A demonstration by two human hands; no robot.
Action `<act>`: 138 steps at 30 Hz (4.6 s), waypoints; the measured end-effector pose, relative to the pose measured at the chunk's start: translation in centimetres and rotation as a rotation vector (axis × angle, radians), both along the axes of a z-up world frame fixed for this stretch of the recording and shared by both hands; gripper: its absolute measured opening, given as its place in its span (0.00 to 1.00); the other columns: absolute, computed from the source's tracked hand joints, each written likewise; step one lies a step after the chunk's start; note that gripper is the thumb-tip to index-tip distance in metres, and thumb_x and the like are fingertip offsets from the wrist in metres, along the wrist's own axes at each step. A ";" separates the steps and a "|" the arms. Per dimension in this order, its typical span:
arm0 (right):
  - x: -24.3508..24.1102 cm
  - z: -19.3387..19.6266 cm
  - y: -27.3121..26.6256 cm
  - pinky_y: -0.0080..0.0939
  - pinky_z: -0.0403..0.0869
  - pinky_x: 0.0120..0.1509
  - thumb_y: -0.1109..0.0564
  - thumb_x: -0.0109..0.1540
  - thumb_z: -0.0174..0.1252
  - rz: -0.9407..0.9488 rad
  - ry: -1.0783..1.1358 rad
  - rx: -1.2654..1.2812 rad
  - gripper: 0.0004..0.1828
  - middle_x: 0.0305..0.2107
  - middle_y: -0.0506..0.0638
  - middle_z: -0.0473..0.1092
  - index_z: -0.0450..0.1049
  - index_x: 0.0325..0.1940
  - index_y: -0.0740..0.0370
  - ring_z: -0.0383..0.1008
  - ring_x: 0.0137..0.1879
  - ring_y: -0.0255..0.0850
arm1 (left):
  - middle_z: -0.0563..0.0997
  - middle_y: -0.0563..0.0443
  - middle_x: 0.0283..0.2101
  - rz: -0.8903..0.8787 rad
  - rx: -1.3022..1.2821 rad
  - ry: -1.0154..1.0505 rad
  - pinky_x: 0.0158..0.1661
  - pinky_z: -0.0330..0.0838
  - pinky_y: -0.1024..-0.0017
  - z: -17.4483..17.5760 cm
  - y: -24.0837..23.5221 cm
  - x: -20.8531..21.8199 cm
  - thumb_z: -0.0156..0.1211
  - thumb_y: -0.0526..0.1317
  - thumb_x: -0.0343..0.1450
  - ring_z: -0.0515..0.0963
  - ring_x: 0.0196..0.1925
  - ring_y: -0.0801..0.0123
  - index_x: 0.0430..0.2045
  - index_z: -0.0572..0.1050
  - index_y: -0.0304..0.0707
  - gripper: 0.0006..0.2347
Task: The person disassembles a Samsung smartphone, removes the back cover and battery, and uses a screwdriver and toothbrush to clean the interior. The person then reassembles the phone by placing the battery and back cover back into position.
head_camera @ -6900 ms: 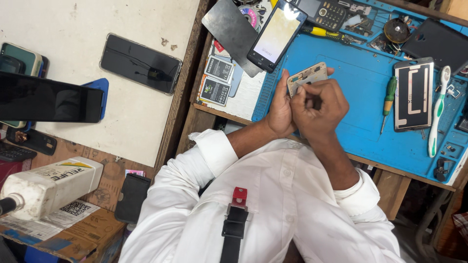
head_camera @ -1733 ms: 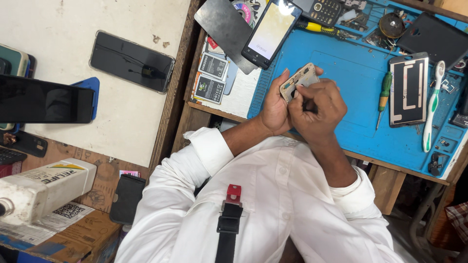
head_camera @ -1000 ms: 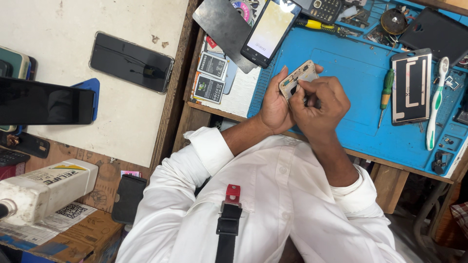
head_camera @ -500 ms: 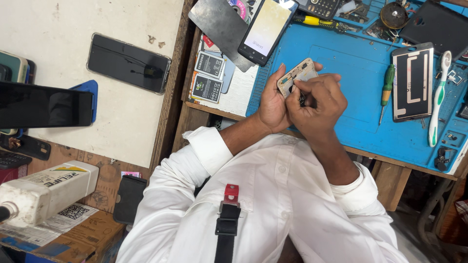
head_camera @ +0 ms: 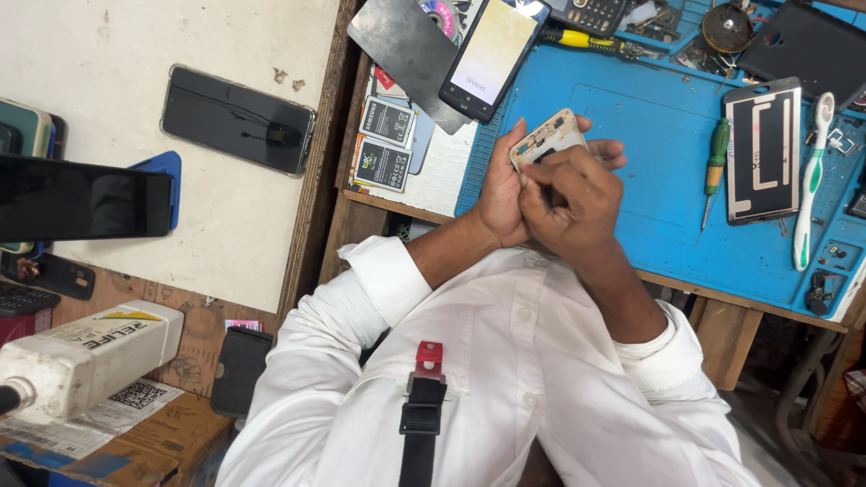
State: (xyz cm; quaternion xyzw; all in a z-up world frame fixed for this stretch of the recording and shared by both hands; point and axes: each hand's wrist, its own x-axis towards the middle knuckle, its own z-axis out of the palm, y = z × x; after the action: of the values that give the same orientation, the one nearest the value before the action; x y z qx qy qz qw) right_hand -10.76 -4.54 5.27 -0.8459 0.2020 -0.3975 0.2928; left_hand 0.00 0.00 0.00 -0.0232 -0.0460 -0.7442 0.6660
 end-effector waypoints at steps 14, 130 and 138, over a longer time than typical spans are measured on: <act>0.2 -0.1 -0.3 0.37 0.73 0.40 0.69 0.58 0.66 -0.070 -0.037 0.046 0.07 0.34 0.53 0.72 0.78 0.40 0.68 0.74 0.36 0.38 | 0.66 0.29 0.69 0.015 0.064 -0.045 0.72 0.63 0.53 -0.3 -0.3 -0.1 0.28 0.59 0.84 0.65 0.74 0.45 0.64 0.62 0.32 0.28; -3.1 0.8 -0.6 0.34 0.64 0.31 0.69 0.55 0.67 -0.051 -0.010 0.096 0.08 0.30 0.49 0.68 0.79 0.37 0.64 0.65 0.28 0.32 | 0.64 0.41 0.73 0.088 -0.378 -1.413 0.73 0.72 0.61 3.2 -0.3 4.2 0.63 0.25 0.69 0.72 0.74 0.56 0.75 0.40 0.50 0.43; -2.7 -0.3 -0.2 0.31 0.64 0.29 0.68 0.58 0.67 -0.139 -0.048 0.161 0.06 0.31 0.50 0.68 0.76 0.35 0.65 0.64 0.28 0.30 | 0.60 0.40 0.71 0.142 -0.365 -1.458 0.71 0.69 0.61 2.9 -0.2 4.2 0.71 0.32 0.72 0.68 0.73 0.57 0.73 0.44 0.46 0.40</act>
State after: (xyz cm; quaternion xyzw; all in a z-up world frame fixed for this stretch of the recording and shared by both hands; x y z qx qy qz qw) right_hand -13.51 -4.74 4.99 -0.7938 0.2846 -0.4193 0.3363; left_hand 4.22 -0.22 2.89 0.3684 -0.5989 -0.5068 0.4987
